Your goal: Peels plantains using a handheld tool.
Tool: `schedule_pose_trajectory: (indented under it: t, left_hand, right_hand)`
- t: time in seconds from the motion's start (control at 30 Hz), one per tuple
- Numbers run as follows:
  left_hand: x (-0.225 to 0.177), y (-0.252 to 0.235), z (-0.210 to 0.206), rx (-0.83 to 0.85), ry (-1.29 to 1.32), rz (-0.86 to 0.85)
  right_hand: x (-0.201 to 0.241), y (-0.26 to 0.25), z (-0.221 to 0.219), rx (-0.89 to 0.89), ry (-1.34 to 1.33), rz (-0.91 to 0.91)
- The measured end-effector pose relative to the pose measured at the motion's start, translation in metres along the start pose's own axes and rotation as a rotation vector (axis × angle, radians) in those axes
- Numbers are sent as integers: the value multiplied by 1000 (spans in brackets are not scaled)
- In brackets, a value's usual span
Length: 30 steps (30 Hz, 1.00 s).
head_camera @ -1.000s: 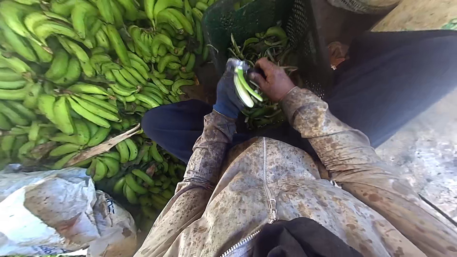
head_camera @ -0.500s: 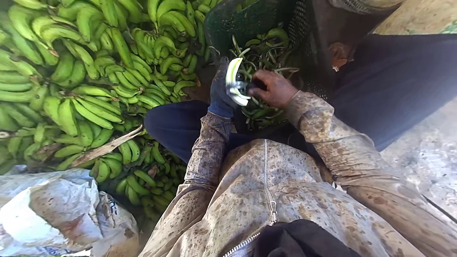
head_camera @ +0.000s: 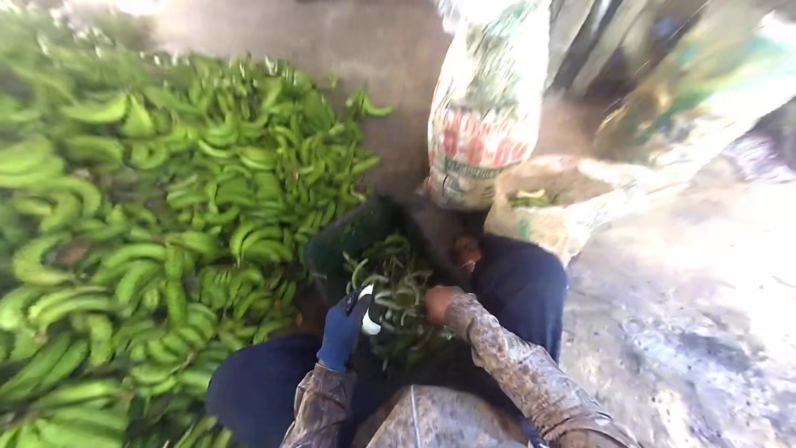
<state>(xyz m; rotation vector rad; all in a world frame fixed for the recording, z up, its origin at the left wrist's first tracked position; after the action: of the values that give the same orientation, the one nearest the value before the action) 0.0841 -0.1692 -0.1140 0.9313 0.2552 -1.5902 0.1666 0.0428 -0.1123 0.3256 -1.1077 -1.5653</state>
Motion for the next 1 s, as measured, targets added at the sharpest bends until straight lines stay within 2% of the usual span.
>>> schedule_pose_trajectory:
  t: [0.1, 0.17, 0.23, 0.3, 0.37, 0.4, 0.43, 0.47, 0.5, 0.53, 0.6, 0.63, 0.7, 0.77, 0.87, 0.93, 1.0]
  left_hand:
    - [-89, -10, 25, -116, 85, -282]
    - [-159, -25, 45, -211, 184, -490]
    - [-248, -40, 65, -327, 266, -715]
    - [-345, -54, 82, -366, 280, -880]
    - [-428, -78, 89, -391, 118, -915]
    - [-459, -100, 86, -425, -3, -915]
    - [-480, -129, 78, -470, -145, -906]
    - [-486, -153, 68, -427, -305, -842]
    - [-476, -173, 57, -338, -439, -745]
    - [-446, -188, 44, -260, -500, -667]
    - [-337, -194, 16, -134, -559, -605]
    - [-271, -174, 1, -70, -642, -592]
    - [-186, -114, -27, 73, -656, -531]
    - [-104, -81, -67, 262, -558, -327]
    - [24, -53, -130, 492, -570, -58]
    - [56, -29, -159, 542, -719, 57]
    - [67, -9, -178, 539, -863, 128]
  right_hand:
    - [-26, 40, 47, -206, -115, 6]
    - [-42, 50, 66, -303, -146, 52]
    - [-60, 40, 73, -362, -191, 119]
    - [-69, 25, 72, -410, -264, 155]
    - [-68, 19, 72, -426, -333, 123]
    - [-69, 18, 71, -488, -414, 115]
    - [-72, 19, 71, -588, -507, 112]
    - [-77, 20, 71, -725, -581, 121]
    - [-81, 25, 72, -868, -624, 142]
    - [-84, 32, 76, -959, -669, 158]
    - [-89, 42, 85, -1035, -748, 197]
    - [-94, 39, 84, -1057, -797, 223]
    - [-104, 24, 85, -1127, -965, 330]
    - [-105, 17, 82, -1170, -1159, 444]
    - [-98, 13, 83, -1139, -1246, 571]
    - [-94, 10, 82, -1112, -1232, 595]
    - [-88, 7, 79, -1084, -1212, 596]
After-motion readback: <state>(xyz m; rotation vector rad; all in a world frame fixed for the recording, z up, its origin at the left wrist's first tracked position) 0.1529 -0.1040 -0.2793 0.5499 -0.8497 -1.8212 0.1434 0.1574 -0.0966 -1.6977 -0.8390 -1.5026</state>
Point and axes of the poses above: each hand's wrist, its own y-axis away from the middle knuckle, its own z-axis out of the back of the hand, x = y × z, the point moved 3 cm from there along -y, towards the middle knuckle, and after that the axes turned 6 degrees about z, right-handed, at the moved point
